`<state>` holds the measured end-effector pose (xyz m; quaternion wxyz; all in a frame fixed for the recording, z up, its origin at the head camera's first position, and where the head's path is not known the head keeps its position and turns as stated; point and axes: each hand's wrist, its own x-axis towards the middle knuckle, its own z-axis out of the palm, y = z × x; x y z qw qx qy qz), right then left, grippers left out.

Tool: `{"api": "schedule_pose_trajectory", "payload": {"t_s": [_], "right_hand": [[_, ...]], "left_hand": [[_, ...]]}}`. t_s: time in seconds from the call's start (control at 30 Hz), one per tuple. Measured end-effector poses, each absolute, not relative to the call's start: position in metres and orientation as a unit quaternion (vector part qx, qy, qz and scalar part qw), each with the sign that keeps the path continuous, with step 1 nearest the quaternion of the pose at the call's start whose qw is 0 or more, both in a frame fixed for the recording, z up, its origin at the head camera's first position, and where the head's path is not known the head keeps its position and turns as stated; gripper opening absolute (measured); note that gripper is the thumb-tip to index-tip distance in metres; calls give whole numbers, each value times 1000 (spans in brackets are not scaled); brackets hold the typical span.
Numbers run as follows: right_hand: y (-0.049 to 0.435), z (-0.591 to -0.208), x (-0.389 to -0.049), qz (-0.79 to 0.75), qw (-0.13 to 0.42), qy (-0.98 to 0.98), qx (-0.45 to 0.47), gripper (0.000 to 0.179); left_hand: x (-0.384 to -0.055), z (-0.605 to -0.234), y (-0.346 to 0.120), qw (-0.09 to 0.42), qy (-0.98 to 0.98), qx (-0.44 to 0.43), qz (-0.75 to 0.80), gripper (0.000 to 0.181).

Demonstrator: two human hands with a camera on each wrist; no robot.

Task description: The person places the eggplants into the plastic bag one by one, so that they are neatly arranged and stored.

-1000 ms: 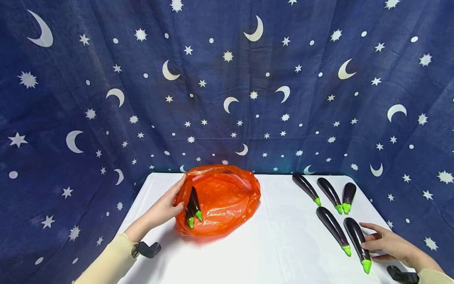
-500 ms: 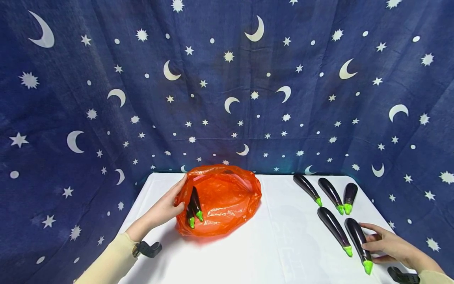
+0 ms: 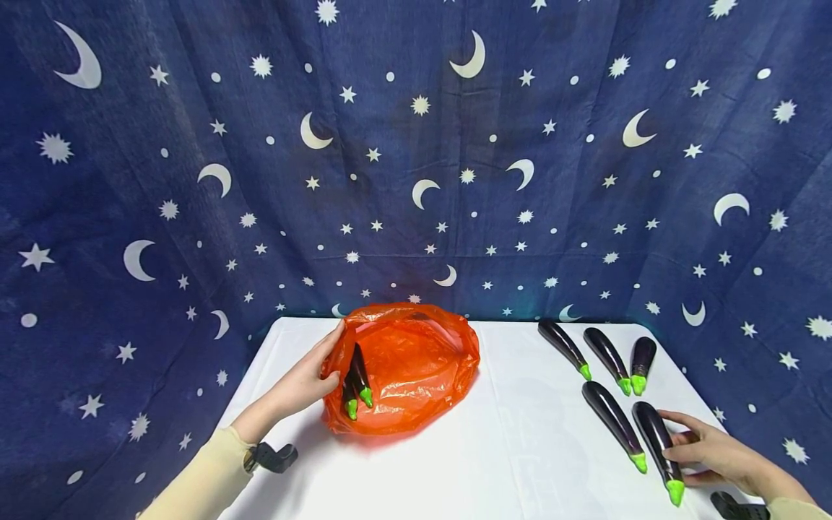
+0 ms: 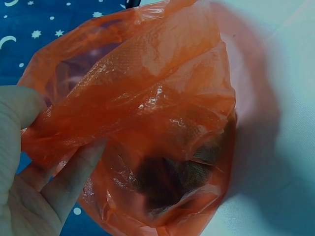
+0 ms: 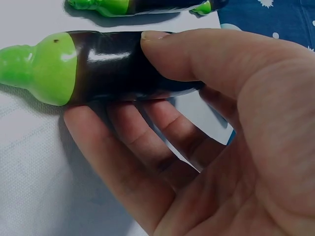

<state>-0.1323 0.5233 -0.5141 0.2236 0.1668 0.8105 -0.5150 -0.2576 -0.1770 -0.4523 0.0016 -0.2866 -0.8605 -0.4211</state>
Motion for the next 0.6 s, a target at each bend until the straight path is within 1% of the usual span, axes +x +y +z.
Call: {"api": "schedule_pose_trajectory", "payload": {"t_s": [0.37, 0.6], "right_hand": [[521, -514, -133, -521, 229, 802, 180, 95], [517, -512, -131, -516, 226, 809, 170, 90]], "left_hand": [[-260, -454, -176, -3, -859, -290, -423, 97], [-261, -452, -175, -2, -858, -293, -421, 96]]}}
